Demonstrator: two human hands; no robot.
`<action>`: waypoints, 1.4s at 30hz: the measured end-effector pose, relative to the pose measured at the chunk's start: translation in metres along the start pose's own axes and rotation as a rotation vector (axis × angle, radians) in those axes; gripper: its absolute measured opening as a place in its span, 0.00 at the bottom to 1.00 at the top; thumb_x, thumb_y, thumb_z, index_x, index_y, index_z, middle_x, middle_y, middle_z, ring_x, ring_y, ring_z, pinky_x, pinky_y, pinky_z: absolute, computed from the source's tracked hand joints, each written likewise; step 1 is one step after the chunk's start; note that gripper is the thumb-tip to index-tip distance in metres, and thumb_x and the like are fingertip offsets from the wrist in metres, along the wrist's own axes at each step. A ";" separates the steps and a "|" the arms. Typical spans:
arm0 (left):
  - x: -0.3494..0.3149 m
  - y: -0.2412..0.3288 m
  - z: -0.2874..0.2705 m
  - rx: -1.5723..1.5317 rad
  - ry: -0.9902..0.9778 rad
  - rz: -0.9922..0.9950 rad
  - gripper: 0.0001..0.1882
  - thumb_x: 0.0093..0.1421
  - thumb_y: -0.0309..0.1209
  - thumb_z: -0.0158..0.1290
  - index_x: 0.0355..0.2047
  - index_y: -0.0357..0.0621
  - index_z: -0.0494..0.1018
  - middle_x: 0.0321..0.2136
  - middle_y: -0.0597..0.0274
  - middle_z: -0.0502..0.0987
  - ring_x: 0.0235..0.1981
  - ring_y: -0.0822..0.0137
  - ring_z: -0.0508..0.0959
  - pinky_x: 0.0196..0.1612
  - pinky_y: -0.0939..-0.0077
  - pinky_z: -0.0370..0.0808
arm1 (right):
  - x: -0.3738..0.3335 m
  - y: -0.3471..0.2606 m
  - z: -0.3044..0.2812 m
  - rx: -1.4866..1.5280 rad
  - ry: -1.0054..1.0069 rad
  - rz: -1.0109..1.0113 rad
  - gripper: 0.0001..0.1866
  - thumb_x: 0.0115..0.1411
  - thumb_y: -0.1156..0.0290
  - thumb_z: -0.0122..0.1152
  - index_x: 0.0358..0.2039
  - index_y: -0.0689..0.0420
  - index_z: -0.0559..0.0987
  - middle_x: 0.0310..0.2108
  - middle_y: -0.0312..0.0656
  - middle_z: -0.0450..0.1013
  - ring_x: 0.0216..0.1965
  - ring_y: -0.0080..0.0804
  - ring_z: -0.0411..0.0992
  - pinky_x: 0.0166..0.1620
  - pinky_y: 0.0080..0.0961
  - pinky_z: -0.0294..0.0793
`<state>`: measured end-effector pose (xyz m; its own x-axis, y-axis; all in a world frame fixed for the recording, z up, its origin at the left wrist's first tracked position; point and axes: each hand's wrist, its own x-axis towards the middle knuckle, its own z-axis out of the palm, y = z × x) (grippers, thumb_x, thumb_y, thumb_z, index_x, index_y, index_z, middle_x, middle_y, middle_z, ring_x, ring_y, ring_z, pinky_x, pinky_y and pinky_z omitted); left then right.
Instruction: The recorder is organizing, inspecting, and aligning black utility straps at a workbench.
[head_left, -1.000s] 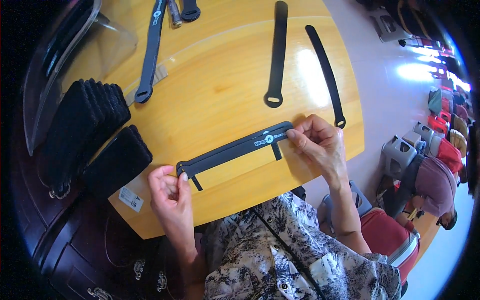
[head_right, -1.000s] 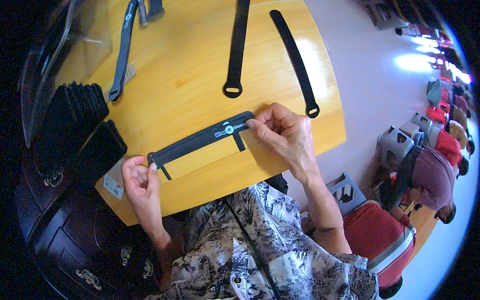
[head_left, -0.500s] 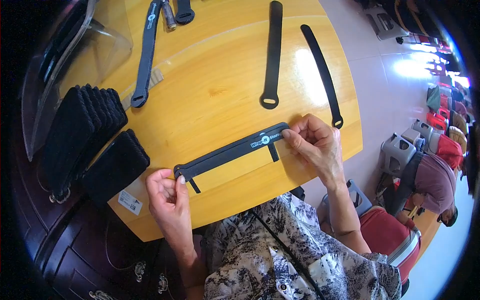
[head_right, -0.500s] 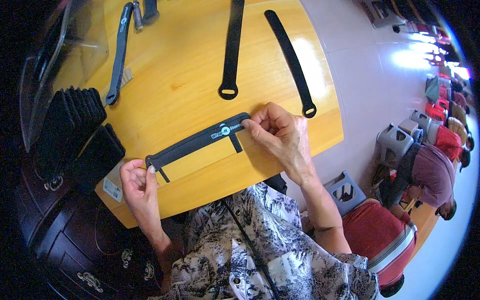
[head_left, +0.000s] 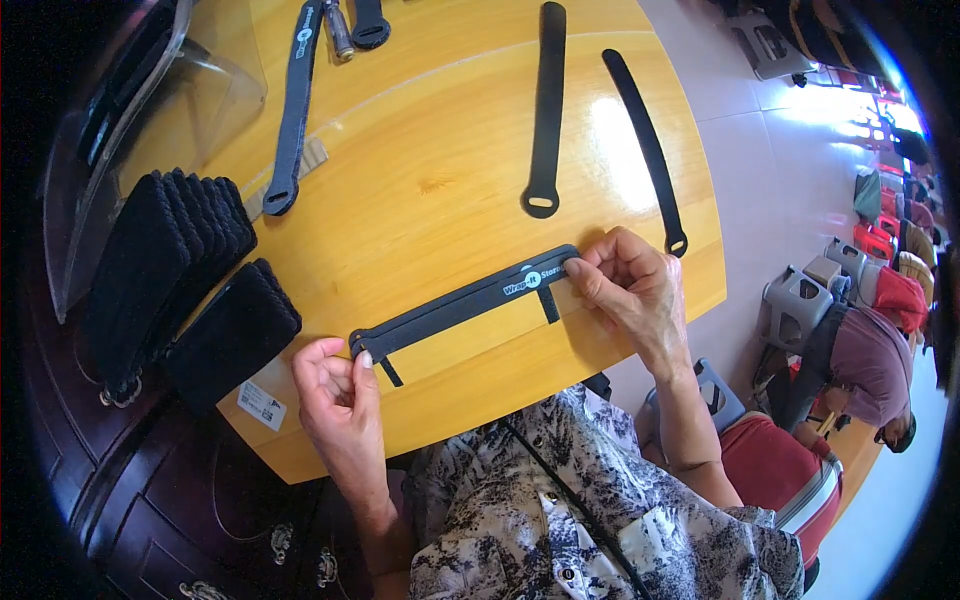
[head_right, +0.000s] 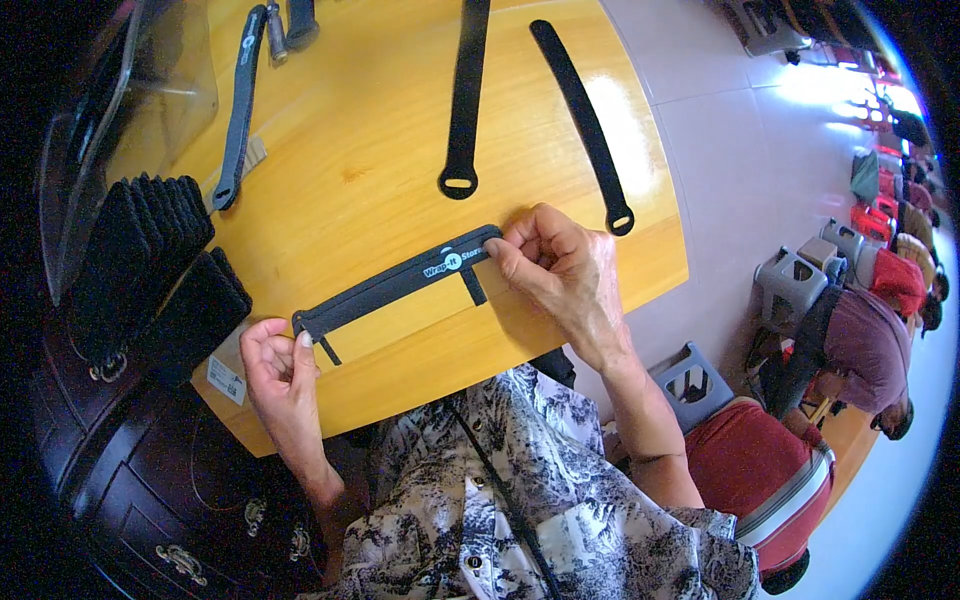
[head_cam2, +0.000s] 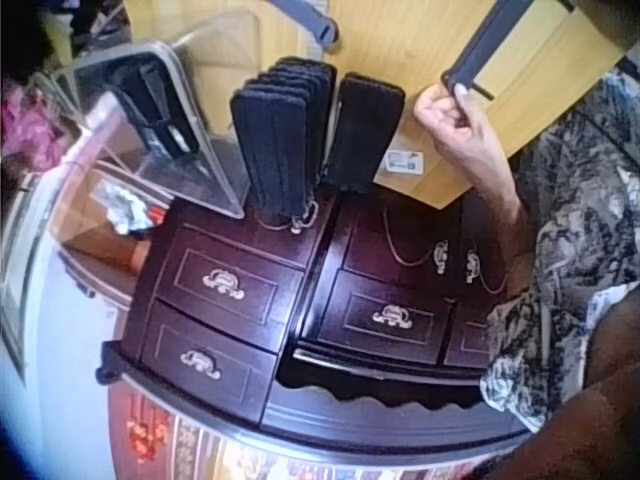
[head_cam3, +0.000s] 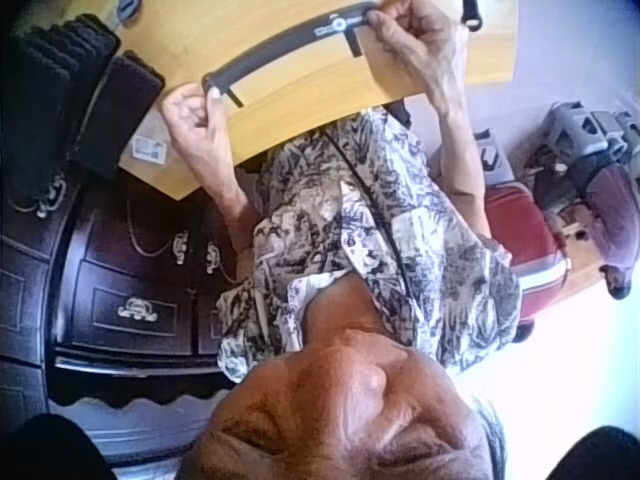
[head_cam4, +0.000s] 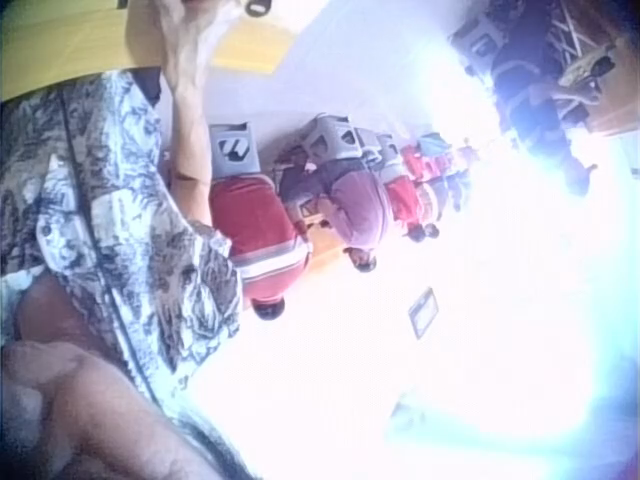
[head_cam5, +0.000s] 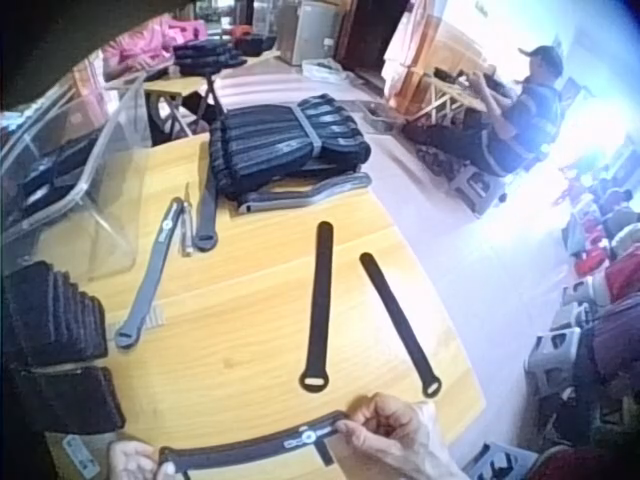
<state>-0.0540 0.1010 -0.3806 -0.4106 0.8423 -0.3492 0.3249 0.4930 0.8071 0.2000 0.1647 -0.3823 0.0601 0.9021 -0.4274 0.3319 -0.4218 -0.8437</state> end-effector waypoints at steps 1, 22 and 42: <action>0.000 0.000 0.000 0.002 -0.005 -0.006 0.11 0.60 0.17 0.51 0.42 0.38 0.65 0.21 0.69 0.68 0.21 0.81 0.67 0.25 0.86 0.64 | -0.001 -0.002 0.000 0.004 0.000 0.016 0.09 0.57 0.71 0.65 0.25 0.60 0.74 0.15 0.32 0.70 0.12 0.11 0.61 0.15 0.10 0.56; -0.001 0.003 -0.006 0.169 -0.029 0.050 0.02 0.62 0.21 0.50 0.36 0.38 0.70 0.20 0.70 0.68 0.20 0.82 0.65 0.24 0.85 0.64 | 0.008 -0.015 -0.007 -0.022 -0.128 0.107 0.12 0.59 0.70 0.62 0.26 0.58 0.69 0.13 0.33 0.68 0.14 0.15 0.66 0.16 0.15 0.63; -0.011 0.006 0.028 0.711 -0.300 0.819 0.34 0.60 0.45 0.50 0.65 0.56 0.55 0.68 0.66 0.50 0.68 0.53 0.47 0.67 0.52 0.45 | -0.006 -0.019 0.037 -0.592 0.046 -0.533 0.18 0.55 0.54 0.63 0.22 0.56 0.74 0.21 0.39 0.71 0.20 0.36 0.73 0.24 0.31 0.70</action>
<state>-0.0241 0.1005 -0.3853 0.3396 0.9404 -0.0164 0.8538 -0.3009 0.4249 0.1581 0.1641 -0.3755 -0.2134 0.9769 0.0096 0.7711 0.1744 -0.6124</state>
